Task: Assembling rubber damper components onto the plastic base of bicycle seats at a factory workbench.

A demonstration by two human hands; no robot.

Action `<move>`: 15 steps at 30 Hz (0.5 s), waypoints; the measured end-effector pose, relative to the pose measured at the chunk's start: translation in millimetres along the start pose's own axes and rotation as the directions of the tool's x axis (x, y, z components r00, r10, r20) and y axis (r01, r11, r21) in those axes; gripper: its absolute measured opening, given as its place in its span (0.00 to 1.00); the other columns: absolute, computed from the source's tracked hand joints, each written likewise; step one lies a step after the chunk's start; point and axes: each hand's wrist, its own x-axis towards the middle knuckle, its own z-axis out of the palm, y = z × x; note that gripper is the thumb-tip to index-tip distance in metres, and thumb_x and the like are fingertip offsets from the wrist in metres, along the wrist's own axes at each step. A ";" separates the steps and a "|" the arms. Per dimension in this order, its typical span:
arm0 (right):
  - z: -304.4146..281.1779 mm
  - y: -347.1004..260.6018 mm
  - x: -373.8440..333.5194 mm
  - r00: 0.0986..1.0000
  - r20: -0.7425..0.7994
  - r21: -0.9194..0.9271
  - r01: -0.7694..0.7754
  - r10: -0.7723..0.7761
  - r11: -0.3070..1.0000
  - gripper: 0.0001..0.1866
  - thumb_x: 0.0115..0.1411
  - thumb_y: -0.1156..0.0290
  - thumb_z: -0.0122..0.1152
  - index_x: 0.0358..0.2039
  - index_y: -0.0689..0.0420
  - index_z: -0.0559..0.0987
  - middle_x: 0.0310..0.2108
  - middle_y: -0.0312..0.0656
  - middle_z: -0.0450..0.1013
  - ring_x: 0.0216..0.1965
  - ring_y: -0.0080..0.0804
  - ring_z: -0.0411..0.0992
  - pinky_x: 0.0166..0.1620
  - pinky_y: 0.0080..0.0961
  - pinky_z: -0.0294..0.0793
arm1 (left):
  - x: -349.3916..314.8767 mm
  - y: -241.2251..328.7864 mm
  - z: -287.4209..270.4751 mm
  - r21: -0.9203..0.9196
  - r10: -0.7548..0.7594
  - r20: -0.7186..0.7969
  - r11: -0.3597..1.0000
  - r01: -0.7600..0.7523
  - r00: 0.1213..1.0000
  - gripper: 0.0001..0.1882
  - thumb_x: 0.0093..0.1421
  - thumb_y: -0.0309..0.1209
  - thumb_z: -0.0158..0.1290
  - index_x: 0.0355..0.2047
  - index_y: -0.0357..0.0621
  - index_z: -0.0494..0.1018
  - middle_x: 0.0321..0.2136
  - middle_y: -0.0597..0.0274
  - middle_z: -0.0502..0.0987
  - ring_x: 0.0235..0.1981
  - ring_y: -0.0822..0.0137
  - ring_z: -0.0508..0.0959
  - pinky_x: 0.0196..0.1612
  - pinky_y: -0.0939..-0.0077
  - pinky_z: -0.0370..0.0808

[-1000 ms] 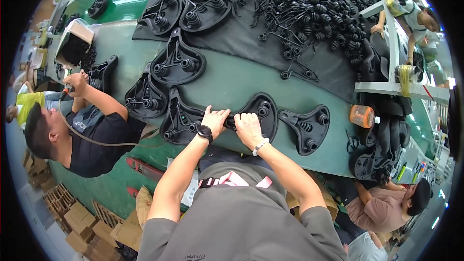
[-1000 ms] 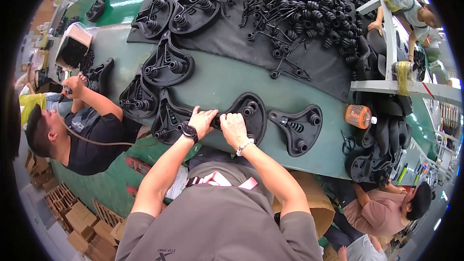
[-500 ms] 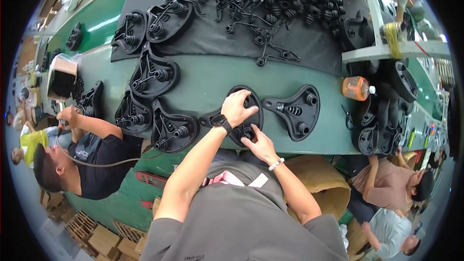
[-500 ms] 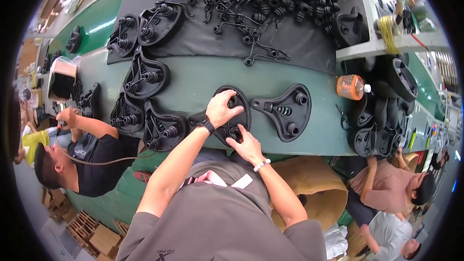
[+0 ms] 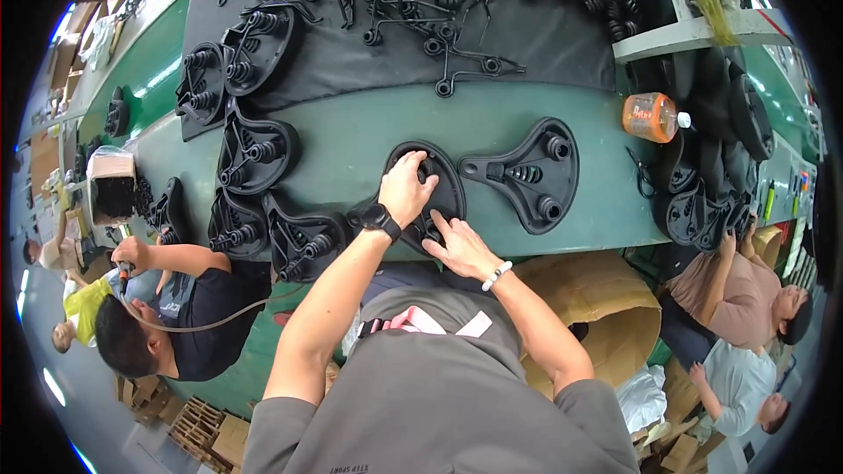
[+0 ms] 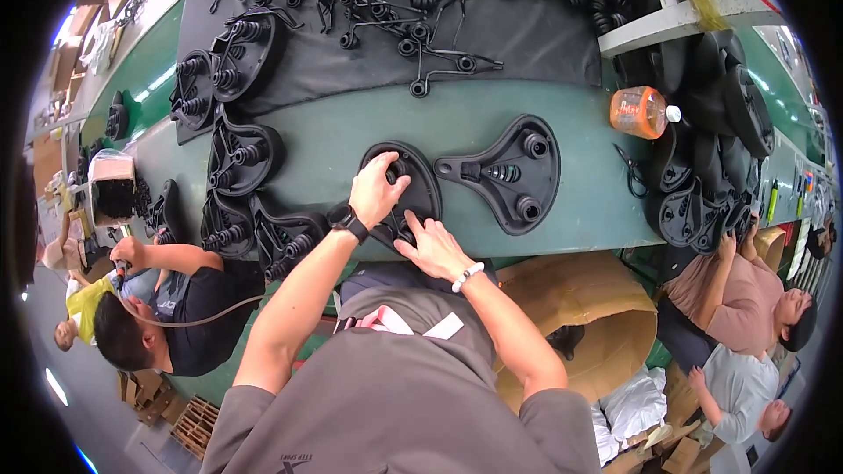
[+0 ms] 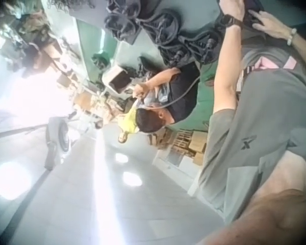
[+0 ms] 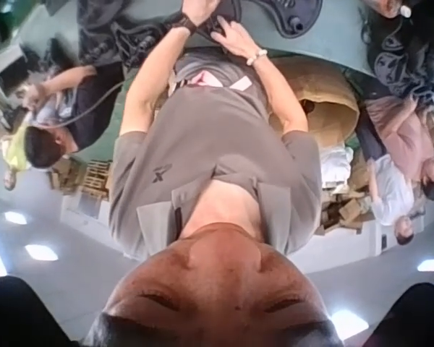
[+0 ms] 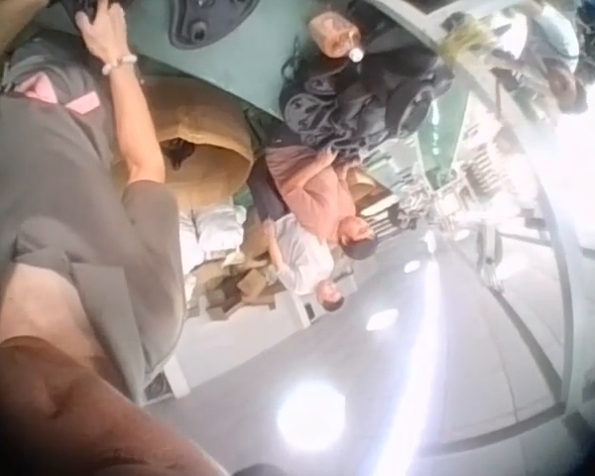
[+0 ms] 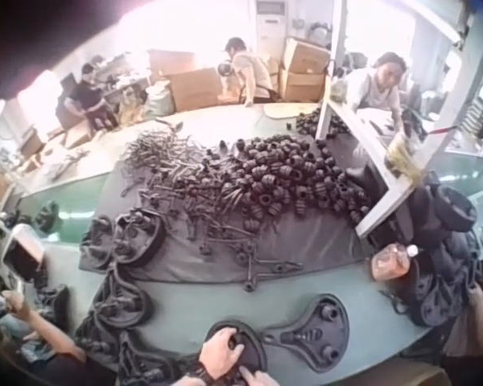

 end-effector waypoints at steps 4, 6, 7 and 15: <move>-2.2 8.4 3.4 0.999 0.019 -0.055 0.036 -0.035 0.998 0.36 0.70 0.47 0.51 0.69 0.60 0.63 0.48 0.61 0.74 0.53 0.57 0.72 0.58 0.49 0.71 | 9.5 12.2 -7.9 0.069 -0.080 0.088 0.995 0.074 0.993 0.24 0.59 0.37 0.64 0.53 0.39 0.75 0.51 0.47 0.79 0.51 0.48 0.80 0.53 0.56 0.79; 0.9 10.5 1.6 0.999 -0.021 -0.047 0.049 -0.050 0.998 0.34 0.70 0.49 0.53 0.67 0.59 0.66 0.46 0.58 0.76 0.52 0.57 0.73 0.56 0.50 0.72 | 10.0 13.7 -7.0 0.071 -0.087 0.088 0.994 0.081 0.992 0.23 0.59 0.38 0.64 0.51 0.40 0.76 0.48 0.48 0.79 0.51 0.48 0.80 0.52 0.56 0.78; 1.6 12.2 2.3 0.997 -0.041 0.014 0.062 -0.062 0.998 0.34 0.69 0.49 0.54 0.67 0.59 0.67 0.44 0.58 0.76 0.50 0.57 0.73 0.55 0.50 0.72 | 12.8 14.2 -5.8 0.129 -0.073 0.089 0.990 0.062 0.993 0.22 0.58 0.38 0.65 0.50 0.40 0.76 0.48 0.49 0.79 0.51 0.49 0.79 0.52 0.59 0.78; 17.1 9.5 -4.6 0.933 -0.280 0.192 -0.177 0.227 0.965 0.54 0.53 0.44 0.73 0.69 0.65 0.60 0.57 0.62 0.68 0.57 0.56 0.68 0.62 0.46 0.66 | 8.6 0.5 20.8 0.271 0.176 -0.268 0.957 -0.101 0.947 0.42 0.52 0.44 0.67 0.63 0.40 0.65 0.61 0.44 0.68 0.65 0.40 0.64 0.66 0.42 0.63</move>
